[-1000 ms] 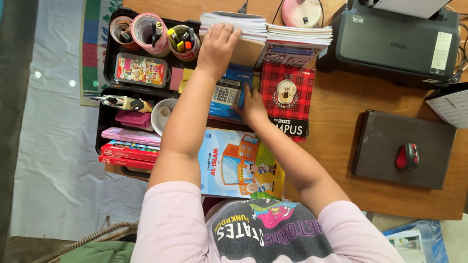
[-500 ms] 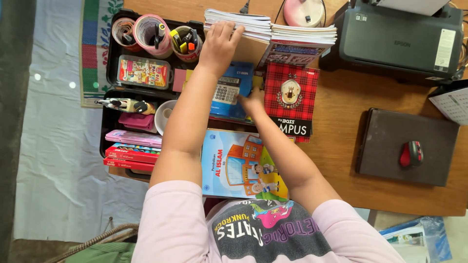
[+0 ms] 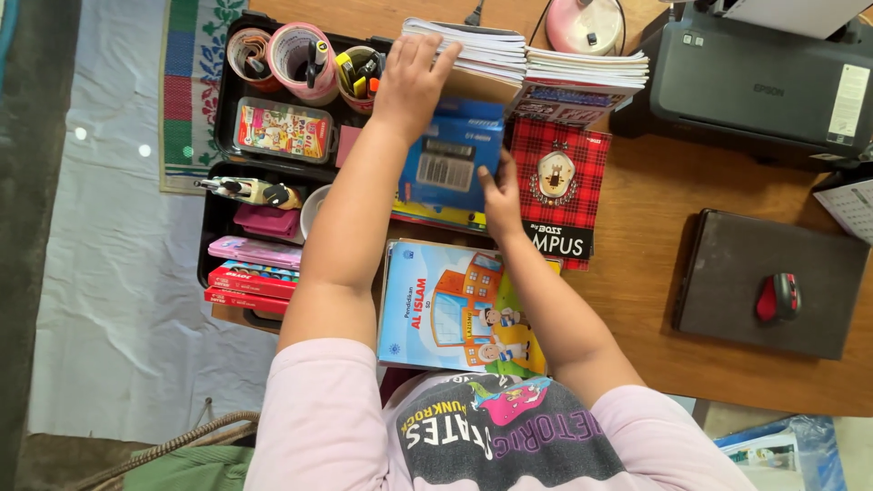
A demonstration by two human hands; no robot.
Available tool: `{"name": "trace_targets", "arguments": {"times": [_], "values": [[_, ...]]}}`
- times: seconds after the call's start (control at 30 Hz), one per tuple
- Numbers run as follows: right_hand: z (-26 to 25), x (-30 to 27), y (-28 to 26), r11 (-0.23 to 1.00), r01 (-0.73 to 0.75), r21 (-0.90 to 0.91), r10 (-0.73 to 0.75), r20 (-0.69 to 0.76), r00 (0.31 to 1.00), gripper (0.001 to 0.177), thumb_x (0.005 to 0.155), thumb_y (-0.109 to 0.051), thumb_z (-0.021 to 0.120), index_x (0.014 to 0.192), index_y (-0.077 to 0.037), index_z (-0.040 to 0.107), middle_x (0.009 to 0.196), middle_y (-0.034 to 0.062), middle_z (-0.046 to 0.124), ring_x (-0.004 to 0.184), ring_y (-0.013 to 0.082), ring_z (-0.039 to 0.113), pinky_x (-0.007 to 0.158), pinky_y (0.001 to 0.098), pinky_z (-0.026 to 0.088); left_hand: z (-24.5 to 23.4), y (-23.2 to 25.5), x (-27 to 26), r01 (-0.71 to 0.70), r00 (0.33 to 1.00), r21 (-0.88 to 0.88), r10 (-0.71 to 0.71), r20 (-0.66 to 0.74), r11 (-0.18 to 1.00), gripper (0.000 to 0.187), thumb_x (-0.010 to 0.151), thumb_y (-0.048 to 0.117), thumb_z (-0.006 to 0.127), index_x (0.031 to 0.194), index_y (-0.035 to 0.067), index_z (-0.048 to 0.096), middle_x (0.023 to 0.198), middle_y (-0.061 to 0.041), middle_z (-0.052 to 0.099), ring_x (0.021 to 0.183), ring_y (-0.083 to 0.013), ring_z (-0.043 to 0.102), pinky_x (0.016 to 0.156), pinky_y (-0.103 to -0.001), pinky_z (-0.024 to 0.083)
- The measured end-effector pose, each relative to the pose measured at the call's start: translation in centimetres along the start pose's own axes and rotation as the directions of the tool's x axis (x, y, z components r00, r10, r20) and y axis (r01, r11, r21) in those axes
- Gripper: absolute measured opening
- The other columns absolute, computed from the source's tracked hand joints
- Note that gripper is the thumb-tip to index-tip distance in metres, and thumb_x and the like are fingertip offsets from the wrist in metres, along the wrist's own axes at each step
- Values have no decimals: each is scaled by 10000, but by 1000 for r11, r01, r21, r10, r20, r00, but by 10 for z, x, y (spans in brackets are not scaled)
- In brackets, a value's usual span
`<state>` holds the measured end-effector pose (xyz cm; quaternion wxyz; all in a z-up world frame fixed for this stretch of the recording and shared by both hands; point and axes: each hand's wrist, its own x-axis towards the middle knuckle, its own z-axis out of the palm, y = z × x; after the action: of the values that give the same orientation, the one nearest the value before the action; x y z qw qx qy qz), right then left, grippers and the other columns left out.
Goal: Organizing a desk by sorting, stacking, and rearranging books, notebooks, and stationery items.
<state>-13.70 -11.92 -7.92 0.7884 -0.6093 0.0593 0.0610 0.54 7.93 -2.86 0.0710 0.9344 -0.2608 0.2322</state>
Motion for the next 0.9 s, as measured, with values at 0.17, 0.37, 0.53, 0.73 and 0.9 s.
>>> {"name": "trace_targets", "arguments": {"times": [0.17, 0.37, 0.53, 0.73, 0.9], "values": [[-12, 41, 21, 994, 106, 10, -106, -36, 994, 410, 1003, -306, 612, 1352, -160, 453, 1376, 117, 575, 1264, 309, 585, 1024, 512, 561, -12, -8, -4, 48, 999, -27, -48, 2, 998, 763, 788, -171, 768, 1459, 107, 532, 1353, -196, 551, 1258, -395, 507, 1152, -559, 331], [-11, 57, 35, 984, 97, -149, -114, -109, 988, 486, 1001, -229, 551, 1449, -125, 392, 1431, 150, 550, 1320, 314, 551, 1067, 466, 497, -41, -1, -19, 144, 990, -125, -143, 18, 982, 606, 927, -88, 687, 1471, 117, 514, 1400, -192, 538, 1302, -380, 512, 1154, -585, 336], [-5, 59, 34, 989, 87, -123, -103, -130, 986, 554, 990, -223, 563, 1486, -128, 338, 1480, 176, 513, 1348, 339, 532, 1076, 487, 499, -62, 8, -45, 207, 977, -182, -213, -12, 961, 472, 1045, 56, 638, 1484, 129, 483, 1392, -149, 541, 1283, -346, 543, 1148, -587, 367], [2, 52, 23, 992, 34, -121, -53, -159, 986, 521, 1006, -211, 540, 1484, -154, 342, 1433, 174, 555, 1290, 332, 589, 1017, 463, 557, -69, 25, -82, 299, 948, -283, -318, -25, 911, 470, 1057, 101, 623, 1499, 153, 471, 1406, -134, 540, 1293, -346, 548, 1138, -591, 396], [20, 42, 27, 964, 209, -162, -242, -224, 944, 493, 1028, -66, 555, 1494, -71, 396, 1380, 242, 510, 1377, 376, 460, 1197, 565, 304, -49, 36, -127, 294, 937, -322, -338, -89, 900, 481, 1072, 244, 515, 1544, 185, 448, 1357, -124, 516, 1254, -333, 556, 1086, -496, 425]]}}
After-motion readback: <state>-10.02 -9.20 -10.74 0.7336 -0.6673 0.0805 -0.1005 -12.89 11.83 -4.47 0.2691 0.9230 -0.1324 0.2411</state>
